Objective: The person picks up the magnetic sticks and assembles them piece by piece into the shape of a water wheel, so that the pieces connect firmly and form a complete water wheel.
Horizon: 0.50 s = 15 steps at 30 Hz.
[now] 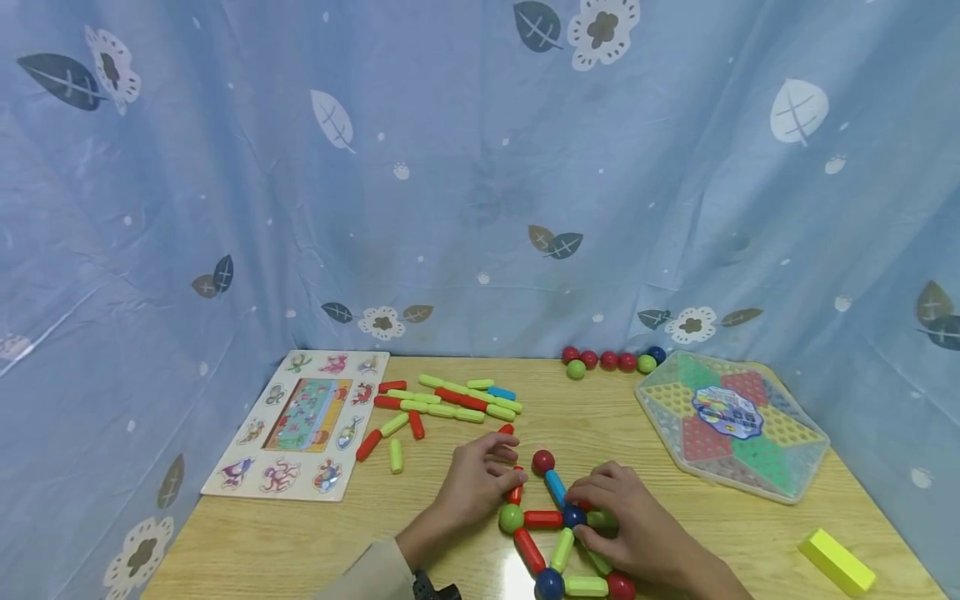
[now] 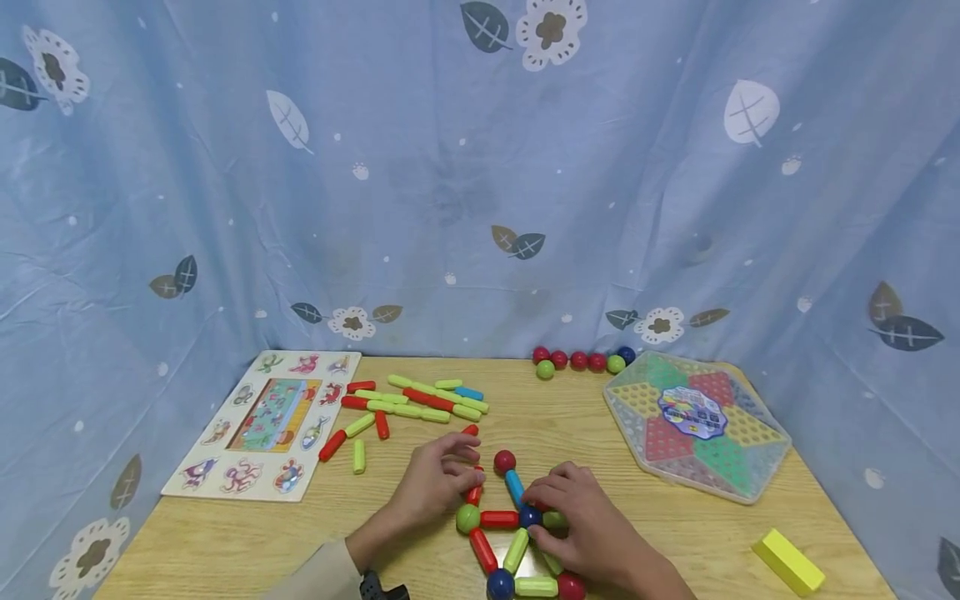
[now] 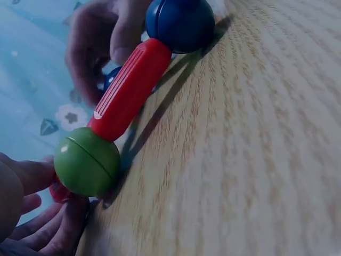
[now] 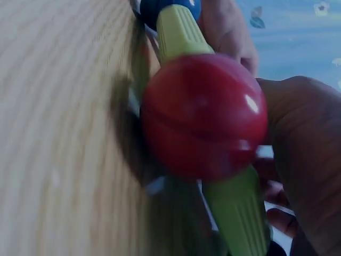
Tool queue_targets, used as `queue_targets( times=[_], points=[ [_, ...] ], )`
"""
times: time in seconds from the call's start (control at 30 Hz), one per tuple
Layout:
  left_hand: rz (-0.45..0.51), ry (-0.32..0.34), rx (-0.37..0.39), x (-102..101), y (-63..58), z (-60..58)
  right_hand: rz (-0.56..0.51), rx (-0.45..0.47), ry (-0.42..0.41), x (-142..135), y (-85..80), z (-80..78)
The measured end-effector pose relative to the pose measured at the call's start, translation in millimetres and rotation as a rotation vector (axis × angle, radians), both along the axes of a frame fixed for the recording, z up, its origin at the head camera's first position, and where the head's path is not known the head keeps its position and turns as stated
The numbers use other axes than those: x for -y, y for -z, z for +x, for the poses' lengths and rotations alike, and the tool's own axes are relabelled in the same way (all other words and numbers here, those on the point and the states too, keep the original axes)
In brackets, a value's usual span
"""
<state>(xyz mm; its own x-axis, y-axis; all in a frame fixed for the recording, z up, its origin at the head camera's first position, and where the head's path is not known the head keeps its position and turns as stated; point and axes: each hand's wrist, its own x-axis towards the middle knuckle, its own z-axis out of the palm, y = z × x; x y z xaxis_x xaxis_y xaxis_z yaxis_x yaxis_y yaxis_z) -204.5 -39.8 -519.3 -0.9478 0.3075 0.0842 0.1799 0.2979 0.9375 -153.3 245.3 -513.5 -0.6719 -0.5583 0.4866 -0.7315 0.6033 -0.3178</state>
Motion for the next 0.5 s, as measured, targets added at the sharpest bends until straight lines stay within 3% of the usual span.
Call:
queue_targets(
  times=[0.23,0.5],
  points=[
    [-0.068,0.051,-0.101,-5.9,1.6,0.9,0.08,0.081,0.052,5.6,1.1,-0.2],
    [-0.177,0.097,-0.156,-4.5,-1.3,2.9,0.1,0.143,0.015,8.2,-5.2,-1.5]
  ],
)
